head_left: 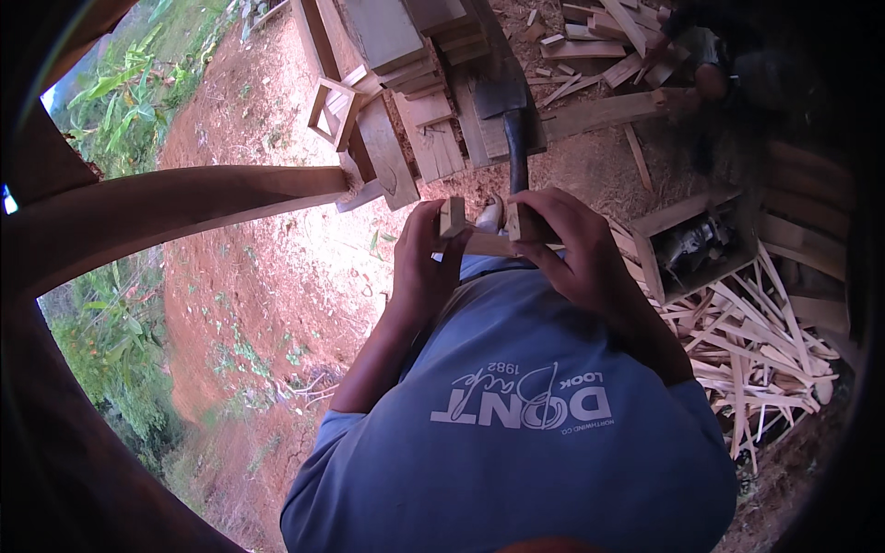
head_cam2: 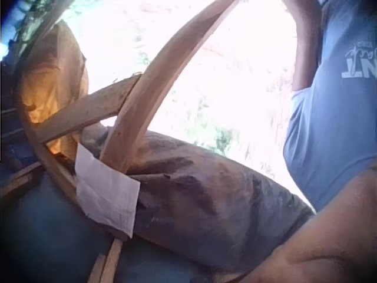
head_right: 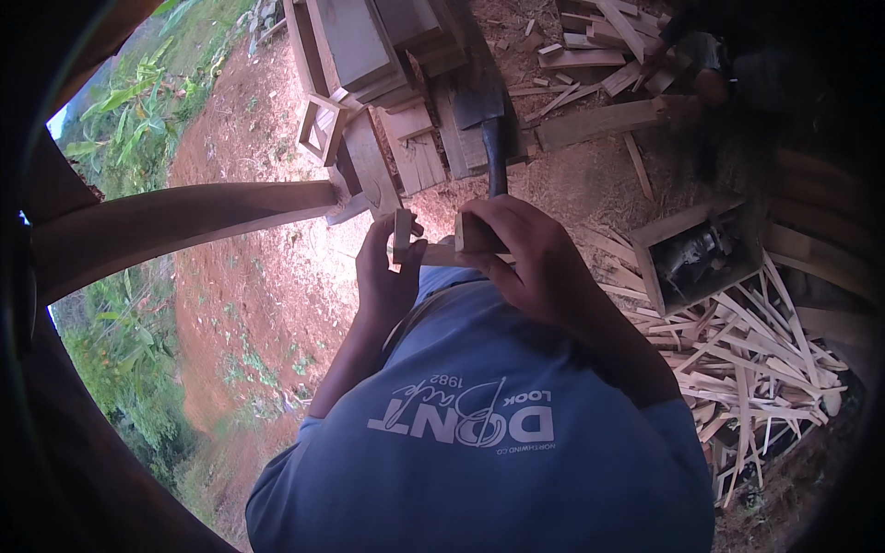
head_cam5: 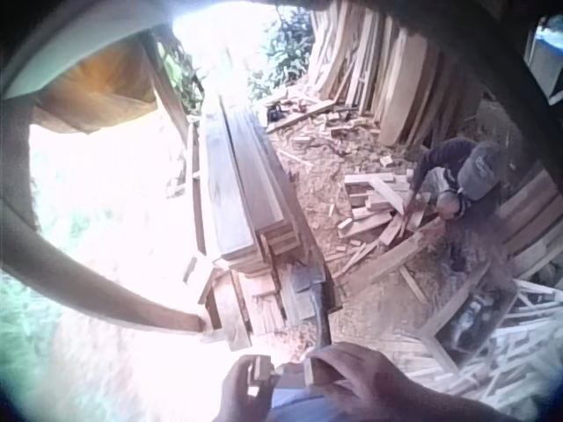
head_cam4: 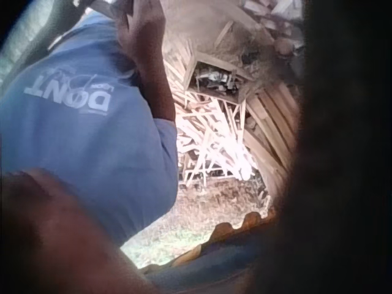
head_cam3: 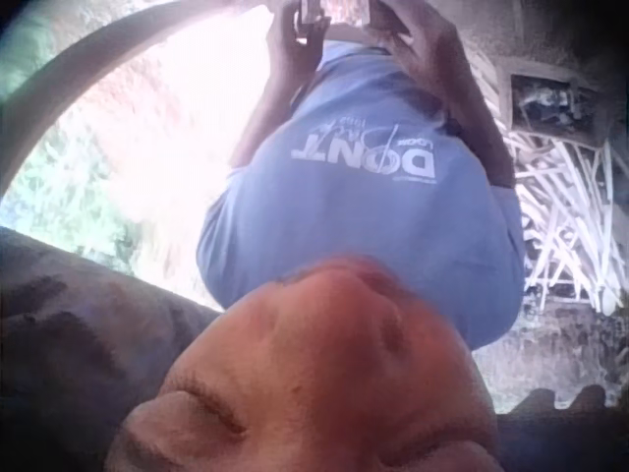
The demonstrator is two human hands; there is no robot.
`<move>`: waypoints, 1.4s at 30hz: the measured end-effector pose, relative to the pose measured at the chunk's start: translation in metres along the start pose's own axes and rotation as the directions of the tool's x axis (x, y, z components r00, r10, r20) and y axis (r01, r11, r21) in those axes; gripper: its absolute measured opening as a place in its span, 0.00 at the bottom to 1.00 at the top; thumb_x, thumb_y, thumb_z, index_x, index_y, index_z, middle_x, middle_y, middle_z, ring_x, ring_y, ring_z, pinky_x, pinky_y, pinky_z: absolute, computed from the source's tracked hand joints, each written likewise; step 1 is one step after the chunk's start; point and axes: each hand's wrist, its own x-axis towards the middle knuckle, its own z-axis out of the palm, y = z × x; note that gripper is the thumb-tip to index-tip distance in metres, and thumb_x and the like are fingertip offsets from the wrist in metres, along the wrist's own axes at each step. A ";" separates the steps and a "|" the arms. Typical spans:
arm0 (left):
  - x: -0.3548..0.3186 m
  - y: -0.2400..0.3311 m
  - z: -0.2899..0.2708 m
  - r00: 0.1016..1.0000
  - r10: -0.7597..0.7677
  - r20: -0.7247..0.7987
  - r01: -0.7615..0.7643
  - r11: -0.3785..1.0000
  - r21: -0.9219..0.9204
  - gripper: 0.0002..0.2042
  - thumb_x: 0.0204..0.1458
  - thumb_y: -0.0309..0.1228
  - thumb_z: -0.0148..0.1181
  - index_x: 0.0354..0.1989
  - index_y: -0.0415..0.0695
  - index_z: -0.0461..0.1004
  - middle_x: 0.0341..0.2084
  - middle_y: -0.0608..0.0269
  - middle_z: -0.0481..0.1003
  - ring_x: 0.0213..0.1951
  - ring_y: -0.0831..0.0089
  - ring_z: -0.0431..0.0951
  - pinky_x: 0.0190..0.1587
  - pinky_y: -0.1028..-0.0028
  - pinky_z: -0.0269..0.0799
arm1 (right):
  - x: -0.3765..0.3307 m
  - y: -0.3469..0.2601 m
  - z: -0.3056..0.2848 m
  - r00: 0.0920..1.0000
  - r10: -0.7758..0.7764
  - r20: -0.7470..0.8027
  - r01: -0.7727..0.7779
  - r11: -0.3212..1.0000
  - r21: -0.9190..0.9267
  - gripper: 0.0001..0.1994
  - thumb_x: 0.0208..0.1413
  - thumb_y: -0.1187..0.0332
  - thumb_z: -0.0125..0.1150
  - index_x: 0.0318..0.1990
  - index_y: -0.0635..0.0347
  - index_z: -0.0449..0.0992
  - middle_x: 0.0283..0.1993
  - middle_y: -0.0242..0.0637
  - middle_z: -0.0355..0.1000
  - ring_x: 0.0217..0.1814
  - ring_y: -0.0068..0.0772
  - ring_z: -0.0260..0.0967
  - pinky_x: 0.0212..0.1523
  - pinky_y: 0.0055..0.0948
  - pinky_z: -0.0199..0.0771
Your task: The person uses a small axe to split thin wooden planks into smaller pieces on a wooden workbench. They repeatedly pick up planks, position them, and strike them to create smaller wood segments, which accumulate on the bench and floor.
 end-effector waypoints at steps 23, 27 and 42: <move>0.109 -0.143 0.054 0.936 0.047 0.349 -0.183 0.912 0.368 0.08 0.68 0.35 0.56 0.49 0.48 0.76 0.45 0.56 0.77 0.42 0.45 0.82 0.41 0.52 0.79 | 0.004 0.222 0.085 0.568 0.696 0.440 -0.727 0.172 0.665 0.23 0.70 0.46 0.61 0.51 0.61 0.83 0.42 0.34 0.82 0.41 0.28 0.79 0.46 0.34 0.78; 0.110 -0.136 0.042 0.943 0.012 0.333 -0.147 0.913 0.382 0.08 0.68 0.34 0.56 0.49 0.47 0.76 0.45 0.56 0.77 0.42 0.45 0.82 0.40 0.51 0.79 | 0.021 0.220 0.082 0.644 0.568 0.512 -0.644 0.041 0.764 0.17 0.71 0.52 0.61 0.49 0.57 0.81 0.41 0.32 0.80 0.40 0.26 0.79 0.46 0.29 0.79; 0.137 -0.151 0.054 0.961 0.146 0.236 -0.226 0.907 0.355 0.10 0.66 0.40 0.60 0.45 0.48 0.81 0.40 0.58 0.76 0.37 0.50 0.83 0.36 0.55 0.80 | -0.033 0.137 -0.023 0.756 0.651 0.064 -0.436 0.428 0.792 0.10 0.63 0.67 0.68 0.42 0.59 0.72 0.24 0.30 0.68 0.21 0.23 0.70 0.23 0.27 0.72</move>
